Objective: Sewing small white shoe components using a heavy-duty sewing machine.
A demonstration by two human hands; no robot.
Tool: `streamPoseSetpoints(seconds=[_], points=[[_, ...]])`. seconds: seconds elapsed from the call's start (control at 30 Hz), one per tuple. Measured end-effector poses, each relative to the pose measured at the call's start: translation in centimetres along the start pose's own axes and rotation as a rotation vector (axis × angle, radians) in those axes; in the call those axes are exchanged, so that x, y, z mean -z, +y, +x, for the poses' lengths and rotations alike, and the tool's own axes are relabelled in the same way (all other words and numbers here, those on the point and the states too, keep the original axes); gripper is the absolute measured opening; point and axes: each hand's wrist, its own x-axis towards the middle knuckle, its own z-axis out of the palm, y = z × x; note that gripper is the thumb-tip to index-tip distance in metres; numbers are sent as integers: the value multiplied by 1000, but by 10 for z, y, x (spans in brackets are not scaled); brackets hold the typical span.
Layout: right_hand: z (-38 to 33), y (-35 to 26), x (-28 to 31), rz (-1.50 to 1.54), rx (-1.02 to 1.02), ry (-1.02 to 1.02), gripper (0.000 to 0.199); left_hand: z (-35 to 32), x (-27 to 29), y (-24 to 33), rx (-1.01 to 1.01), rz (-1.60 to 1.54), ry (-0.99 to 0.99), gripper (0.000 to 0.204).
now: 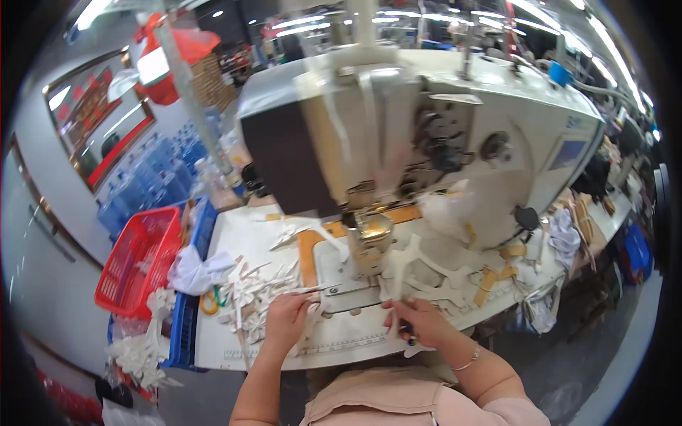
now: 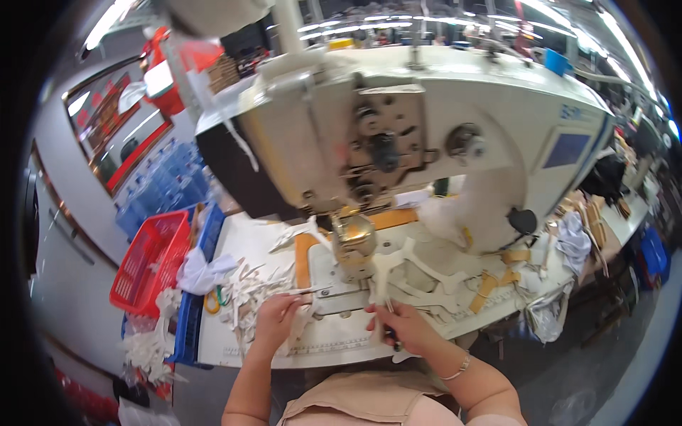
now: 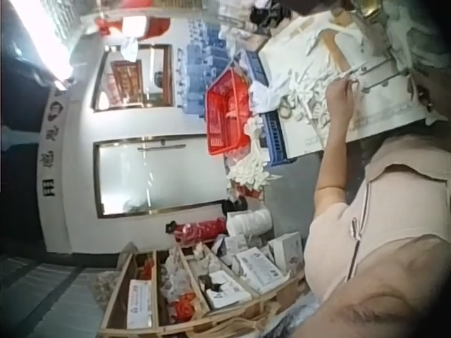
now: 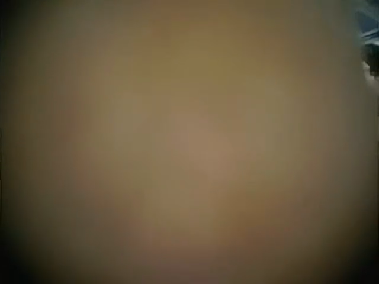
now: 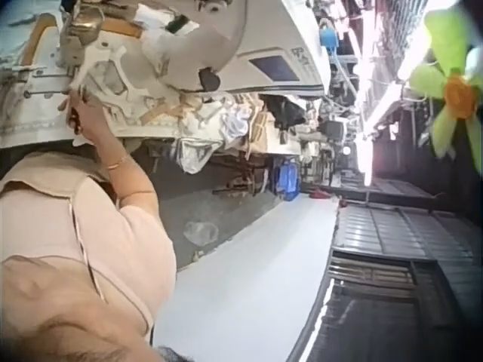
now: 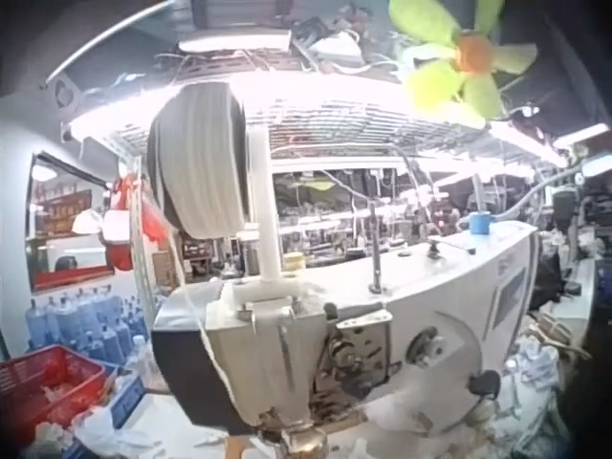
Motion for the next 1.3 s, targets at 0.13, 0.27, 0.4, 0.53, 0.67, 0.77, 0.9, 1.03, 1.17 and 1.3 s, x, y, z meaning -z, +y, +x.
streamPoseSetpoints(seconds=[0.13,0.27,0.4,0.53,0.67,0.77,0.9,1.03,1.17,1.3], points=[[17,9,2,-74,69,-37,29,9,-1,31,-1,-27,168,16],[6,-12,10,-493,107,153,30,14,-20,88,-210,-184,0,19],[-17,-23,50,-379,419,326,26,26,-54,130,-218,-349,-161,17],[-65,-37,48,-469,210,145,20,16,-96,145,-21,-615,-369,29],[-102,-17,88,-558,209,172,10,3,-102,156,-28,-487,-590,33],[-160,-20,130,-1044,218,233,24,8,-90,132,-346,-216,-323,23],[-155,-5,129,-735,164,523,14,7,-61,78,17,-133,-57,14],[-59,-18,73,-914,421,394,11,-6,-33,68,103,-57,-36,12],[9,-19,26,-1278,735,153,12,-19,-18,48,87,119,43,12],[44,-23,16,-1547,762,236,16,-34,2,31,215,187,101,12]])
